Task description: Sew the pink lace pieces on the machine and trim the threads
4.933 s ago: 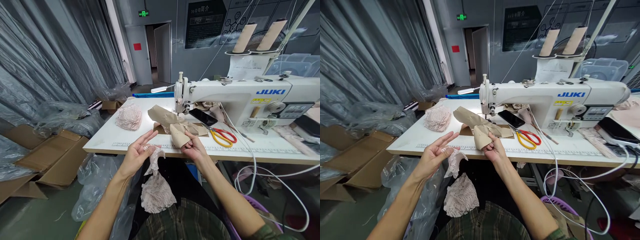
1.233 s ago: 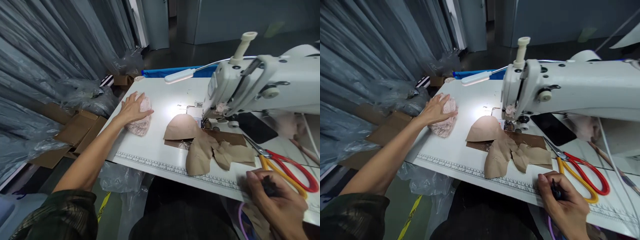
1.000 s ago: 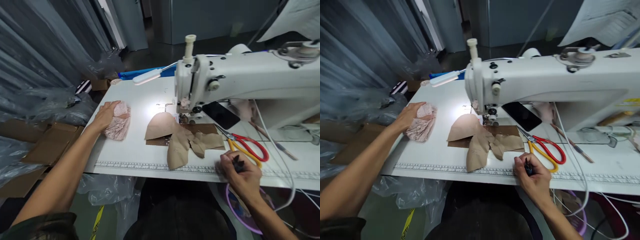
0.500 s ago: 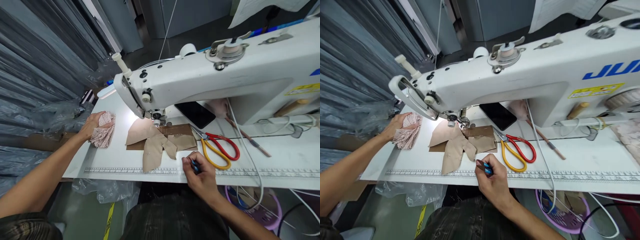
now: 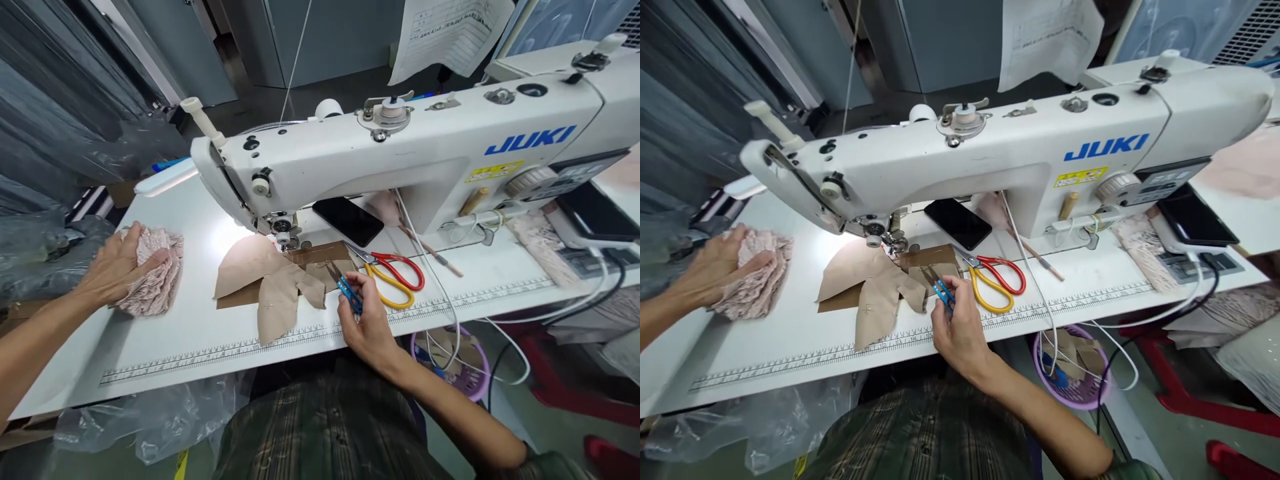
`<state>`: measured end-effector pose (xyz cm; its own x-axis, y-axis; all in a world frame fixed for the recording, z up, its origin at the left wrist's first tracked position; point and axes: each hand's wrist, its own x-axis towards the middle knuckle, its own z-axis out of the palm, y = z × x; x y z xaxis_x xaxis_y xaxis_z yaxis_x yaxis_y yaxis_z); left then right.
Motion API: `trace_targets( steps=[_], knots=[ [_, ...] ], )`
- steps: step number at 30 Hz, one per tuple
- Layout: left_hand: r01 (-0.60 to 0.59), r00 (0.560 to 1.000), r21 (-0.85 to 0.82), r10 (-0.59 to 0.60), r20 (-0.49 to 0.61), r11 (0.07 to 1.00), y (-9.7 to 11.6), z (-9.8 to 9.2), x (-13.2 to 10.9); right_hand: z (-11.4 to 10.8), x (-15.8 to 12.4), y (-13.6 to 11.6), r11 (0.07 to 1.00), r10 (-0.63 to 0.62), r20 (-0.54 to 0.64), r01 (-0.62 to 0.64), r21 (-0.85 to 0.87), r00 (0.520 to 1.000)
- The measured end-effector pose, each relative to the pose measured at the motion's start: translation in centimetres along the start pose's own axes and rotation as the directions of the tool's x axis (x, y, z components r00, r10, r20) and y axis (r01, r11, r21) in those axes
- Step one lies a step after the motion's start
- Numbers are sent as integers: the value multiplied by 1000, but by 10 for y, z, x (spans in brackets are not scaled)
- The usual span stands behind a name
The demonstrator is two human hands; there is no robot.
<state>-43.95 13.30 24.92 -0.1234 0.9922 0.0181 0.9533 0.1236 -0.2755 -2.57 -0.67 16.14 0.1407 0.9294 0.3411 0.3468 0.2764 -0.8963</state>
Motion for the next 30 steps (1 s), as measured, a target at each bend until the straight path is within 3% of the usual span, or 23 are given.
trace_targets(
  steps=[3, 6, 8, 10, 12, 14, 16, 18, 21, 24, 30],
  knots=[
    [24, 999, -23, -23, 38, 999, 2, -8, -6, 4, 11, -4, 991, -101, 12, 102, -85, 995],
    [-58, 986, -23, 53, -160, 998, 11, -23, -21, 13, 30, -10, 963, -186, 38, 189, -192, 982],
    [-155, 932, -81, 119, -343, 985, 24, -31, -34, 21, 46, -11, 948, -182, 45, 187, -258, 982],
    [-340, 879, -149, 257, -401, 928, 46, -31, -47, 28, 59, -8, 933, -154, 63, 166, -320, 986],
    [-573, 784, -244, 436, -443, 782, 75, -24, -61, 32, 67, -4, 912, -117, 91, 143, -385, 989],
    [-760, 645, -323, 593, -483, 563, 108, -13, -72, 34, 70, 2, 878, -74, 115, 119, -463, 991],
    [-846, 526, -365, 713, -463, 388, 135, -2, -77, 34, 69, 5, 835, -39, 120, 99, -541, 992],
    [-868, 462, -391, 784, -413, 306, 153, 5, -75, 34, 67, 6, 794, -30, 111, 91, -601, 993],
    [-850, 461, -448, 803, -378, 277, 156, 8, -59, 34, 64, 6, 723, -38, 73, 78, -687, 997],
    [-818, 478, -533, 772, -419, 217, 147, 8, -38, 34, 61, 6, 651, -55, 30, 59, -757, 998],
    [-848, 428, -517, 728, -535, 119, 139, 21, -25, 31, 57, 10, 610, -144, 4, 92, -787, 990]
  ],
)
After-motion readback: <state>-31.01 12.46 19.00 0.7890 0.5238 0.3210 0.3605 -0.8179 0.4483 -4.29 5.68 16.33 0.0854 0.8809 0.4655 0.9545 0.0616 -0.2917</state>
